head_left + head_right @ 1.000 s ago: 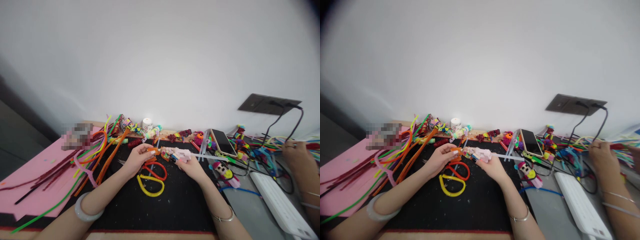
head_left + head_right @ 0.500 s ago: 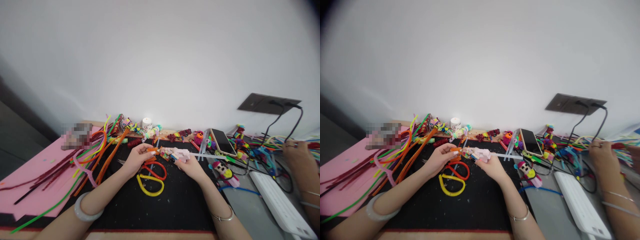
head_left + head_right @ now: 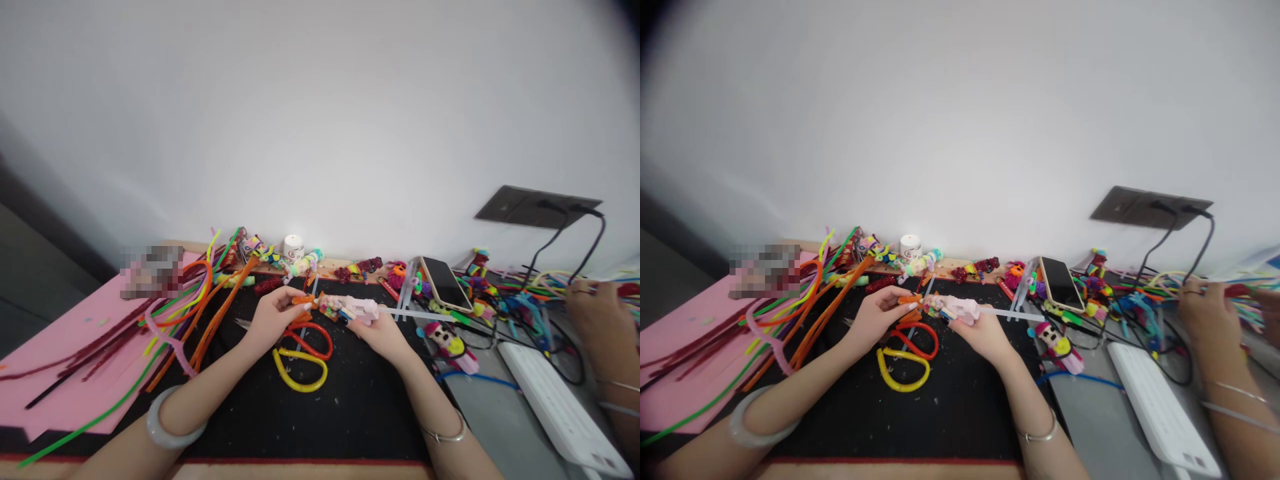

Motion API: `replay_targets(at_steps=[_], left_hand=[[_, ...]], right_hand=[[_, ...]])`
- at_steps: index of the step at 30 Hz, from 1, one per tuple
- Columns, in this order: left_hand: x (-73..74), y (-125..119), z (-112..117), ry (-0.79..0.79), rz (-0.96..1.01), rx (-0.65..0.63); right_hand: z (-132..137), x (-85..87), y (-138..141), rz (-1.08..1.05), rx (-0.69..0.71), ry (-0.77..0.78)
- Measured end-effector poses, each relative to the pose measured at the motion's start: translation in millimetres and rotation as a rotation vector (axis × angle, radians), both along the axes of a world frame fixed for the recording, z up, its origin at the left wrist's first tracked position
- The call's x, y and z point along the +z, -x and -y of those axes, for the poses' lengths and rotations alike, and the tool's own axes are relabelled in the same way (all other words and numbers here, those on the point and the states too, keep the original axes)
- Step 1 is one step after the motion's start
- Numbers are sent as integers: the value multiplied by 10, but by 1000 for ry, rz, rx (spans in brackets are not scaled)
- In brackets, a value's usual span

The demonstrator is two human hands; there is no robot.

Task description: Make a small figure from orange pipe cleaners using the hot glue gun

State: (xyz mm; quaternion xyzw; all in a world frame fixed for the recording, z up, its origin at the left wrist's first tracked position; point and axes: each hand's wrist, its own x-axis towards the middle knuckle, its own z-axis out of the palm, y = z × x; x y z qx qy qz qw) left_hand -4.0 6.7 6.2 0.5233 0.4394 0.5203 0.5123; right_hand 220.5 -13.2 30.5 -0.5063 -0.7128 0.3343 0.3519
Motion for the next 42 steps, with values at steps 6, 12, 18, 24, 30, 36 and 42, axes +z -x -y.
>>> replay_targets(at_steps=[6,12,18,24,30,36,42], left_hand=[[-25,-3,-6,-28,-22,12],[-26,3,-1,-46,-41,5],[4,-5,18,-47,-30,19],[20,-11,21,-43,-7,29],[36,-11,21,-26,-14,31],[26,-11,10,-8,44,17],[39,-23,14,-9,79,11]], right_hand=[[-11,-21,-12,23,21,-33],[-2,1,3,13,14,-20],[6,13,13,37,-1,-31],[8,19,-8,119,-12,-76],[26,32,5,198,-30,-145],[16,35,-4,228,-131,-139],[-3,27,-14,197,-183,-119]])
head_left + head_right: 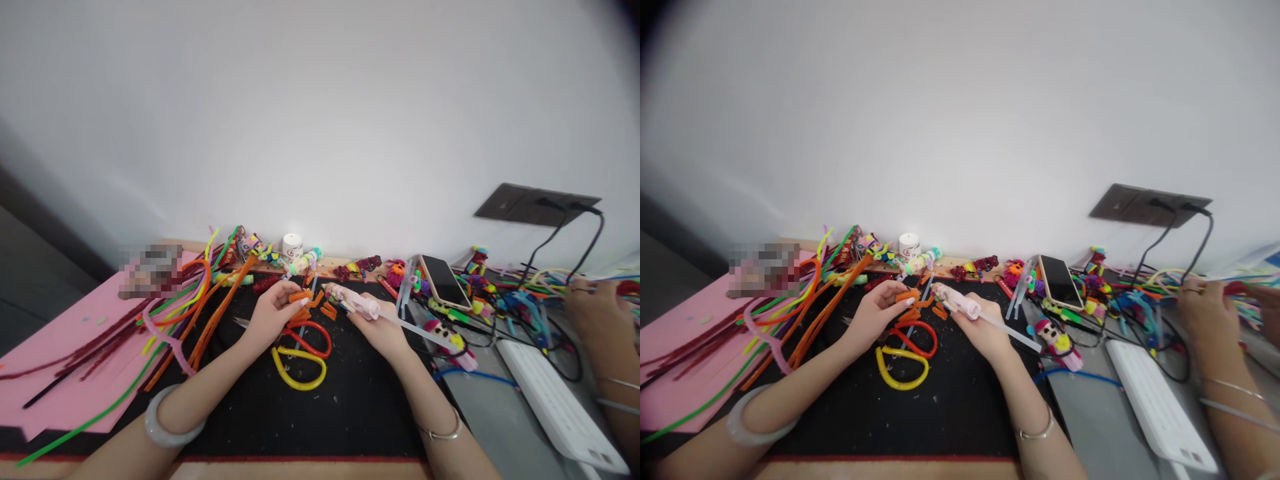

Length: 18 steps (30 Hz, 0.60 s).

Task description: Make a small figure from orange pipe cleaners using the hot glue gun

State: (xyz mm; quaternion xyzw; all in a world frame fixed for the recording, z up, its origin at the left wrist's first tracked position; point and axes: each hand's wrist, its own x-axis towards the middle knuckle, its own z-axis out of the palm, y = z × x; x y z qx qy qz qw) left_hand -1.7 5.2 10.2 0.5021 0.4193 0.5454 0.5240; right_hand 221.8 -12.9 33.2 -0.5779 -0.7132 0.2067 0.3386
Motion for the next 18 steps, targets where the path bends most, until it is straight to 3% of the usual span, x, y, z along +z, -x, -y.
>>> replay_targets(at_steps=[8,18], left_hand=[[36,-7,19,14,-31,18],[49,0,29,27,-52,-14]], right_hand=[[-47,-87,-36,64,-76,-47],[-75,-80,-109,228,-230,31]])
